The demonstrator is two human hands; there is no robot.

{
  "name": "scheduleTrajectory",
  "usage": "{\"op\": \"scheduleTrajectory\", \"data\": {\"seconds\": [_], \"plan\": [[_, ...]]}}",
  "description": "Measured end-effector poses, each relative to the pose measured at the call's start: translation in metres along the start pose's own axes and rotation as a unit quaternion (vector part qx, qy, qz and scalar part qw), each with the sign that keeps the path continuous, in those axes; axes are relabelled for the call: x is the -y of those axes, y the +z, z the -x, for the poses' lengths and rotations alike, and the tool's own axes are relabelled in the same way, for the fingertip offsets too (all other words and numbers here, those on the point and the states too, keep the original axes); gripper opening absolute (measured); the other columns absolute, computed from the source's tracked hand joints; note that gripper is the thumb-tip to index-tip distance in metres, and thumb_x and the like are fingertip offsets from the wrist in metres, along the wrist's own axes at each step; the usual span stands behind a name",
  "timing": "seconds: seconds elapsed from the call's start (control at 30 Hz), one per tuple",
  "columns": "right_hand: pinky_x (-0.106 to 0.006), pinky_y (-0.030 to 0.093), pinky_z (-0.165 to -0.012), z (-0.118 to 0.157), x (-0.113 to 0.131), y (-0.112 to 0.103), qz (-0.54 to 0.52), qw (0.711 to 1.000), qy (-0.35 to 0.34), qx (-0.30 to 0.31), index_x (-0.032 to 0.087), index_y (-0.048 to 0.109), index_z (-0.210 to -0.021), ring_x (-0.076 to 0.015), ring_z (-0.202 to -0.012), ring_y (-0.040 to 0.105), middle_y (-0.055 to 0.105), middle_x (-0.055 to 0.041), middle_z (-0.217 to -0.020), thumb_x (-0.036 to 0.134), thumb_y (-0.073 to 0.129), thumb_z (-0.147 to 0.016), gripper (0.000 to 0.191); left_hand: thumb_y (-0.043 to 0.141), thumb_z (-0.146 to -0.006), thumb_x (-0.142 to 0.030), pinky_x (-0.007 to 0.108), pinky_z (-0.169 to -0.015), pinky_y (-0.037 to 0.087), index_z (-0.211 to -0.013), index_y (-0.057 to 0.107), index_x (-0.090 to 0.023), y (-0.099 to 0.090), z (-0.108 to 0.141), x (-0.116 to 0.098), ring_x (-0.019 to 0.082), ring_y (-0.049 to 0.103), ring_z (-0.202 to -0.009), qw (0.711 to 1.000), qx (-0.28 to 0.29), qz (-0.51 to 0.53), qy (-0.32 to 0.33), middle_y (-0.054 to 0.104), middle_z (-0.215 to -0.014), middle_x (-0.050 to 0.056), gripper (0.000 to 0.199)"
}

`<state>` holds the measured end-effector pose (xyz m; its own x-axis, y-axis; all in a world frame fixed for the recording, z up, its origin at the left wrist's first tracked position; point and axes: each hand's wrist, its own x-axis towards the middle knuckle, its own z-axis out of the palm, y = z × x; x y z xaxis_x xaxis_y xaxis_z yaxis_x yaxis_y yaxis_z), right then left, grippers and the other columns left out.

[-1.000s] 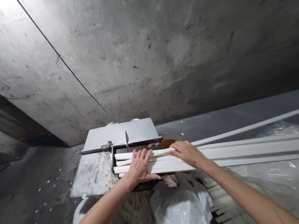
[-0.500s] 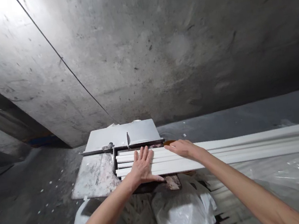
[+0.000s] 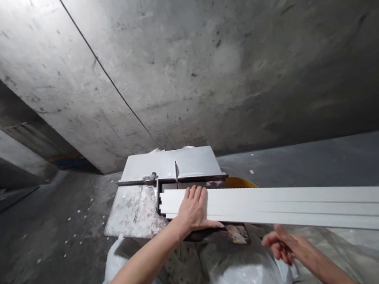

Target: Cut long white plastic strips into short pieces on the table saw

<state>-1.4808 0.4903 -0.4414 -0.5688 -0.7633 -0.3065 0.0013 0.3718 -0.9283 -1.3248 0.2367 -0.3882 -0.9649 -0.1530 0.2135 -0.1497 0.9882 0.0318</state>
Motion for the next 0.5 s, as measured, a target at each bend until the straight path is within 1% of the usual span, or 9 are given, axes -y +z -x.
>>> {"op": "scheduleTrajectory", "data": {"seconds": [0.03, 0.07, 0.1, 0.17, 0.23, 0.27, 0.33, 0.4, 0.5], "plan": [[-0.028, 0.045, -0.049, 0.005, -0.015, -0.001, -0.070, 0.995, 0.065, 0.020, 0.014, 0.069, -0.080, -0.0167, -0.050, 0.054, 0.061, -0.0065, -0.058, 0.077, 0.039, -0.083, 0.069, 0.026, -0.058, -0.099, 0.049, -0.113, 0.023, -0.141, 0.036, -0.007, -0.001, -0.002, 0.001, 0.038, 0.040, -0.131, 1.000, -0.006, 0.001, 0.004, 0.047, -0.137, 0.022, 0.124], [-0.026, 0.046, -0.048, 0.007, -0.028, -0.003, -0.152, 0.981, 0.119, 0.003, 0.015, 0.069, -0.086, -0.0170, -0.053, 0.057, 0.065, -0.0079, -0.065, 0.072, 0.044, -0.084, 0.063, 0.027, -0.057, -0.099, 0.048, -0.112, 0.023, -0.140, 0.037, -0.008, -0.001, -0.004, 0.002, 0.038, 0.041, -0.129, 1.000, -0.010, 0.002, 0.009, 0.049, -0.135, 0.022, 0.123], [-0.027, 0.048, -0.047, 0.006, -0.038, -0.005, -0.237, 0.958, 0.154, -0.040, 0.016, 0.068, -0.089, -0.0182, -0.056, 0.060, 0.068, -0.0091, -0.072, 0.068, 0.049, -0.084, 0.055, 0.029, -0.057, -0.099, 0.048, -0.112, 0.024, -0.139, 0.038, -0.008, -0.002, -0.006, 0.004, 0.037, 0.042, -0.129, 1.000, -0.012, 0.003, 0.016, 0.050, -0.134, 0.022, 0.123], [-0.028, 0.054, -0.053, -0.003, -0.047, -0.009, -0.393, 0.895, 0.138, -0.157, 0.022, 0.065, -0.099, -0.0194, -0.068, 0.065, 0.070, -0.0081, -0.091, 0.055, 0.054, -0.086, 0.037, 0.032, -0.056, -0.098, 0.046, -0.113, 0.024, -0.140, 0.037, -0.009, -0.004, -0.008, 0.009, 0.036, 0.042, -0.129, 0.999, -0.012, -0.002, 0.030, 0.050, -0.135, 0.021, 0.123], [-0.028, 0.059, -0.060, -0.014, -0.046, -0.012, -0.485, 0.839, 0.063, -0.240, 0.027, 0.064, -0.107, -0.0181, -0.079, 0.067, 0.069, -0.0042, -0.103, 0.043, 0.056, -0.087, 0.027, 0.034, -0.057, -0.097, 0.044, -0.114, 0.023, -0.142, 0.035, -0.009, -0.005, -0.006, 0.015, 0.034, 0.038, -0.133, 0.999, -0.010, -0.012, 0.037, 0.046, -0.140, 0.020, 0.123], [-0.027, 0.059, -0.064, -0.018, -0.043, -0.012, -0.503, 0.825, 0.033, -0.255, 0.029, 0.063, -0.110, -0.0169, -0.082, 0.067, 0.069, -0.0026, -0.106, 0.039, 0.055, -0.087, 0.026, 0.033, -0.058, -0.097, 0.043, -0.114, 0.022, -0.143, 0.033, -0.008, -0.006, -0.004, 0.019, 0.034, 0.035, -0.135, 0.999, -0.008, -0.019, 0.032, 0.043, -0.143, 0.020, 0.123], [-0.025, 0.060, -0.066, -0.025, -0.034, -0.010, -0.509, 0.822, 0.023, -0.254, 0.030, 0.065, -0.111, -0.0156, -0.085, 0.067, 0.069, -0.0010, -0.104, 0.036, 0.054, -0.087, 0.026, 0.030, -0.060, -0.097, 0.045, -0.114, 0.022, -0.145, 0.030, -0.007, -0.006, 0.003, 0.026, 0.035, 0.031, -0.138, 1.000, 0.000, -0.029, 0.009, 0.038, -0.147, 0.021, 0.124], [-0.023, 0.061, -0.065, -0.029, -0.024, -0.005, -0.514, 0.817, 0.041, -0.257, 0.032, 0.067, -0.105, -0.0148, -0.082, 0.067, 0.070, 0.0011, -0.102, 0.037, 0.055, -0.086, 0.023, 0.026, -0.061, -0.096, 0.048, -0.114, 0.020, -0.147, 0.027, -0.006, -0.007, 0.011, 0.032, 0.036, 0.027, -0.141, 0.999, 0.010, -0.035, -0.018, 0.033, -0.150, 0.023, 0.125], [-0.021, 0.060, -0.058, -0.036, -0.011, 0.002, -0.537, 0.790, 0.087, -0.283, 0.031, 0.068, -0.094, -0.0136, -0.074, 0.067, 0.070, 0.0034, -0.097, 0.033, 0.056, -0.085, 0.015, 0.024, -0.063, -0.096, 0.050, -0.115, 0.018, -0.147, 0.025, -0.004, -0.009, 0.019, 0.039, 0.036, 0.021, -0.143, 0.998, 0.020, -0.035, -0.046, 0.026, -0.152, 0.025, 0.124]]}}
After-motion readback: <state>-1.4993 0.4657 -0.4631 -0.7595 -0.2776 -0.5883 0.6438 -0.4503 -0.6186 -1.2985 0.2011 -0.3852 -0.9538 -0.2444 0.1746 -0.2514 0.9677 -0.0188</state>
